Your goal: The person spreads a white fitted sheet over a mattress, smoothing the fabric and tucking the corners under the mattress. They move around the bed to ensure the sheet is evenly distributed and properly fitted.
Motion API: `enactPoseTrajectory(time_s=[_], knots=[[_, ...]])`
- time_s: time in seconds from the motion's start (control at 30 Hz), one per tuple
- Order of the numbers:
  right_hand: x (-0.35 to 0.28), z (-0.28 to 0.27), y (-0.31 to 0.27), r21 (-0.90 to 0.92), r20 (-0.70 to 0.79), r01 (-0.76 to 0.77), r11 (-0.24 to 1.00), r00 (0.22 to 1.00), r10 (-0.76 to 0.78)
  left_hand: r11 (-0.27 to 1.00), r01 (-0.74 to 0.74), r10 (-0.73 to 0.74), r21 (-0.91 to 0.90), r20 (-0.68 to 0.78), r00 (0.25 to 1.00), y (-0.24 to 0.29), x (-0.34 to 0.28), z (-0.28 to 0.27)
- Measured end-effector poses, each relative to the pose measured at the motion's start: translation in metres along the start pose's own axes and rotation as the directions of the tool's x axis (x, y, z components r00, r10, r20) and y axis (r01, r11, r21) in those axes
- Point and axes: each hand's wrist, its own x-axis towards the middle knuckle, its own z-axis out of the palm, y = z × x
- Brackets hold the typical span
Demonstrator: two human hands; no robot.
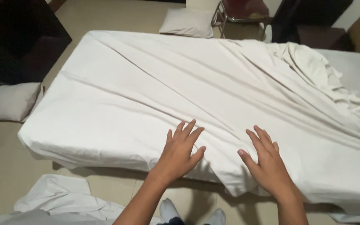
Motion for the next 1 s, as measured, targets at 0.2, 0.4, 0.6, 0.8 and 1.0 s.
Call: enactPoseTrajectory(time_s=[0.2,0.4,0.6,0.8,1.0], knots=[[-0.033,0.013,0.013,-0.055,-0.063,0.043,0.998,0.997,-0.047,0.999,-0.052,0.052,-0.001,-0.049,0.997,0.003,-0.032,0.014],[-0.064,0.014,0.012,-0.043,-0.117,0.063,0.997,0.991,-0.068,0.998,-0.066,0.068,0.024,-0.081,0.994,0.01,-0.057,0.009],[-0.078,0.029,0.023,-0.024,-0.116,0.028,0.999,0.993,-0.03,0.997,-0.051,0.054,0.05,-0.068,0.996,0.006,-0.073,0.016],[-0.078,0.069,0.056,-0.036,-0.034,-0.026,0.999,0.999,0.025,0.995,-0.077,0.084,0.063,-0.124,0.989,-0.027,-0.081,0.062],[-0.066,0.112,0.091,-0.047,-0.027,-0.021,0.999,0.999,0.02,0.997,-0.062,0.065,0.042,-0.09,0.994,-0.057,-0.068,0.107]])
